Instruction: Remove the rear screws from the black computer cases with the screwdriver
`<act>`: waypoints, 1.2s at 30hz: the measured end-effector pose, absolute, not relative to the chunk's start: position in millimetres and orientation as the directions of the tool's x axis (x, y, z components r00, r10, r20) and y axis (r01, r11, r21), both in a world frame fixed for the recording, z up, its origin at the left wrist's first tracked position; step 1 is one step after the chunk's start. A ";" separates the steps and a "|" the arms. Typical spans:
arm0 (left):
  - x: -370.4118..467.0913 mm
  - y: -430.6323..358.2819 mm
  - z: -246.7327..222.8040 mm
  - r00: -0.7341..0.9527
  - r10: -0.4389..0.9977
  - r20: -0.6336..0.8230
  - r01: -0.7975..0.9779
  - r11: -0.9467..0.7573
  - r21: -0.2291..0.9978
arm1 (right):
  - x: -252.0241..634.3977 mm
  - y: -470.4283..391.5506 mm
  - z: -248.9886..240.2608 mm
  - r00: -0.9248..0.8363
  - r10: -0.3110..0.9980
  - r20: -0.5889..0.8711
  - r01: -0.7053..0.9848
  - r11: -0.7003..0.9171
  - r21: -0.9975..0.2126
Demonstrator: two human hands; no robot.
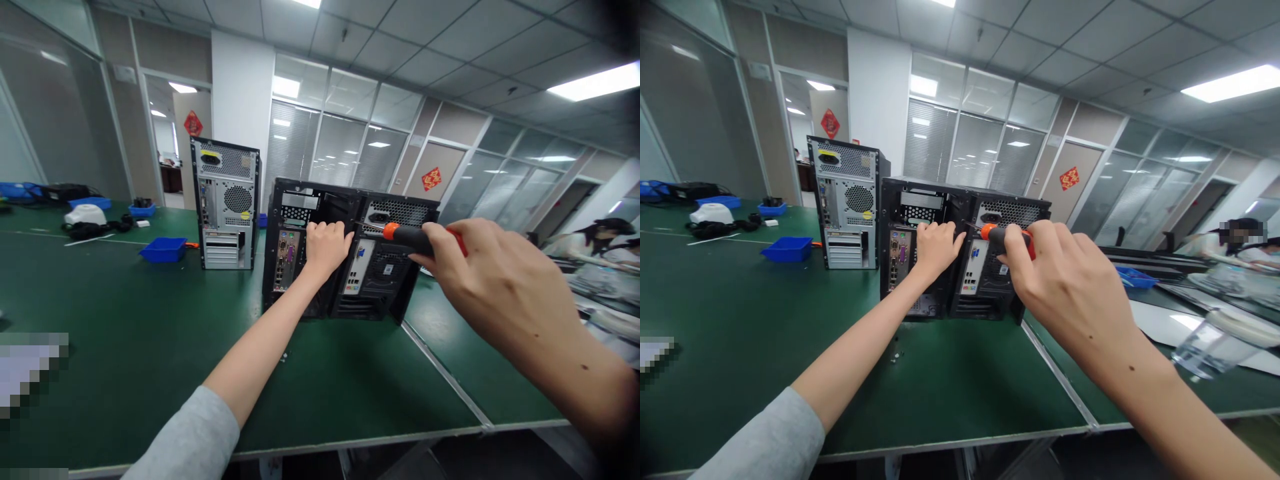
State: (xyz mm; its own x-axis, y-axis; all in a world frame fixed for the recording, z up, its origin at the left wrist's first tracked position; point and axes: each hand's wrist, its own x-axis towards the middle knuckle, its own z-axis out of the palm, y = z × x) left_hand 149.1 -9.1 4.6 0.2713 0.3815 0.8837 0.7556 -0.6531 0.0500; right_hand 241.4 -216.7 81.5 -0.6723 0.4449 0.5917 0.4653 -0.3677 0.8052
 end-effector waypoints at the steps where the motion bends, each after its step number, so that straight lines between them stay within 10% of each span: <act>1: 149.2 -9.0 4.5 0.270 0.381 0.884 0.755 -0.654 0.051 | 241.6 -216.5 81.3 -0.668 0.445 0.597 0.465 -0.377 0.801; 36: 149.2 -9.1 4.0 0.273 0.388 0.880 0.747 -0.662 0.060 | 242.1 -215.2 76.9 -0.563 0.423 0.710 0.537 -0.466 0.703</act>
State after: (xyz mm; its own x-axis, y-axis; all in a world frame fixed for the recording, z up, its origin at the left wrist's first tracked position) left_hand 149.2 -9.1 4.0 0.2734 0.3880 0.8801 0.7473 -0.6618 0.0596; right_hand 242.1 -215.2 76.9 -0.5630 0.4229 0.7101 0.5371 -0.4658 0.7032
